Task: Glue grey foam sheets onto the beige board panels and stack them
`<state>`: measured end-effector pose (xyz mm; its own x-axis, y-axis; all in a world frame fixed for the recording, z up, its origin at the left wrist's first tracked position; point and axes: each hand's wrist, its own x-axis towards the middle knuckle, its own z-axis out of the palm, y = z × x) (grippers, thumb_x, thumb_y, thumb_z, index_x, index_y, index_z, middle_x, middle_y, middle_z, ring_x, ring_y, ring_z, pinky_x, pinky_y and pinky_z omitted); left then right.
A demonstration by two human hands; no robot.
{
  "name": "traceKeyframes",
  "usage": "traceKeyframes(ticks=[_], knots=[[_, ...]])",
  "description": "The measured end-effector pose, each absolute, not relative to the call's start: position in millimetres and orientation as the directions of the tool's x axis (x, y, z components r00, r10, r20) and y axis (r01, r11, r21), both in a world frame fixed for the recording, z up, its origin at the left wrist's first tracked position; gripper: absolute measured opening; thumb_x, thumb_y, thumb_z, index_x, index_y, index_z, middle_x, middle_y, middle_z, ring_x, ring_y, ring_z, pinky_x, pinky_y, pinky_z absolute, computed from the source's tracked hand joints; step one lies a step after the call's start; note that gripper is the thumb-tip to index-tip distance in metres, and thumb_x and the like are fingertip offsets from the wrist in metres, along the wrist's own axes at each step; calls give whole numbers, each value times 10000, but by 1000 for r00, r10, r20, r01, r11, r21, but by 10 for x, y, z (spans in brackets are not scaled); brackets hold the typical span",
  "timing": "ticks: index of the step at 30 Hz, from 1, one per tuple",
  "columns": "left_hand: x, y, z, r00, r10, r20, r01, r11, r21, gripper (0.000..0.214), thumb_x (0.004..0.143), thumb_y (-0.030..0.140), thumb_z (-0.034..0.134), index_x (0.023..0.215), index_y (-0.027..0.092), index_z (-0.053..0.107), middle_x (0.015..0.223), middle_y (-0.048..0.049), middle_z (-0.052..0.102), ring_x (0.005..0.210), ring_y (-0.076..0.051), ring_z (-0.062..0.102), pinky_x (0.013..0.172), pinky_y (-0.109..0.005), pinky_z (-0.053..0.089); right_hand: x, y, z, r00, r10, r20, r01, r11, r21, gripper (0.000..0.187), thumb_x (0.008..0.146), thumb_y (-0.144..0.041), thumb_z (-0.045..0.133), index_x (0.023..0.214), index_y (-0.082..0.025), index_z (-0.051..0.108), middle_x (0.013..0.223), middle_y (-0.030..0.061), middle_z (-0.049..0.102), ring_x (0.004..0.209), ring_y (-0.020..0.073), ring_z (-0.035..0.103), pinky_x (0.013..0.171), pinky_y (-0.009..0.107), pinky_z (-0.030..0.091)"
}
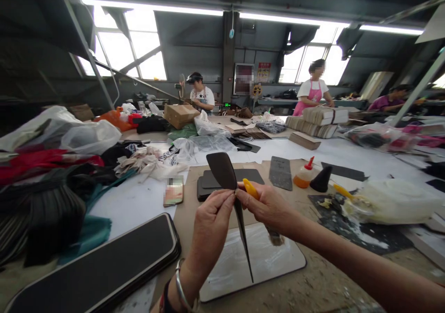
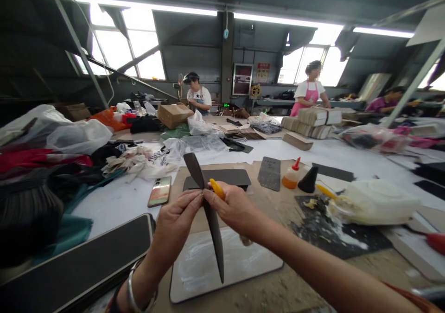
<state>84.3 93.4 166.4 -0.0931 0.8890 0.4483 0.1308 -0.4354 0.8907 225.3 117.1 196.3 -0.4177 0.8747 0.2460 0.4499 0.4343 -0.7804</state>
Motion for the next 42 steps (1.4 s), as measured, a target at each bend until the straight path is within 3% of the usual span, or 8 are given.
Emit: traceKeyframes(ticks=[6, 25, 32, 37, 42], knots=[[801, 820, 1694, -108, 883, 457, 131, -443, 887, 176, 787, 272, 562, 832, 183, 707, 889, -50, 687, 873, -178, 621, 820, -287, 494, 2203, 1045, 2064, -425, 865, 267, 460, 460, -759, 222, 805, -368, 516, 702, -171, 501, 633, -35, 436, 556, 86, 369, 534, 219, 325], [775, 766, 1733, 2, 860, 511, 217, -499, 839, 168, 758, 202, 547, 749, 172, 712, 828, -46, 699, 798, -158, 637, 744, -236, 499, 2288, 905, 2121, -439, 857, 269, 524, 487, -699, 264, 838, -353, 450, 641, -179, 442, 603, -39, 428, 550, 85, 374, 536, 223, 318], [831, 820, 1707, -29, 879, 476, 240, -456, 857, 144, 726, 222, 560, 707, 164, 691, 744, -37, 689, 712, -146, 619, 672, -226, 481, 2302, 985, 2027, -507, 803, 313, 561, 584, -587, 190, 833, -238, 401, 656, -186, 448, 602, -32, 462, 556, 92, 413, 544, 216, 317], [719, 1070, 1619, -213, 895, 391, 246, -338, 908, 203, 752, 314, 552, 757, 154, 675, 661, -5, 623, 631, -123, 555, 605, -224, 458, 2605, 1259, 1958, -245, 900, 359, 808, 395, -438, 167, 753, -192, 431, 601, -205, 361, 530, -37, 413, 492, 97, 380, 517, 235, 284], [371, 1658, 1527, -557, 752, 352, 122, -345, 930, 243, 744, 355, 521, 825, 156, 633, 667, 16, 578, 603, -114, 550, 574, -234, 490, 3307, 1415, 1919, 82, 870, 487, 916, 126, -380, 223, 795, -297, 426, 595, -223, 361, 482, -29, 386, 456, 118, 358, 500, 269, 254]])
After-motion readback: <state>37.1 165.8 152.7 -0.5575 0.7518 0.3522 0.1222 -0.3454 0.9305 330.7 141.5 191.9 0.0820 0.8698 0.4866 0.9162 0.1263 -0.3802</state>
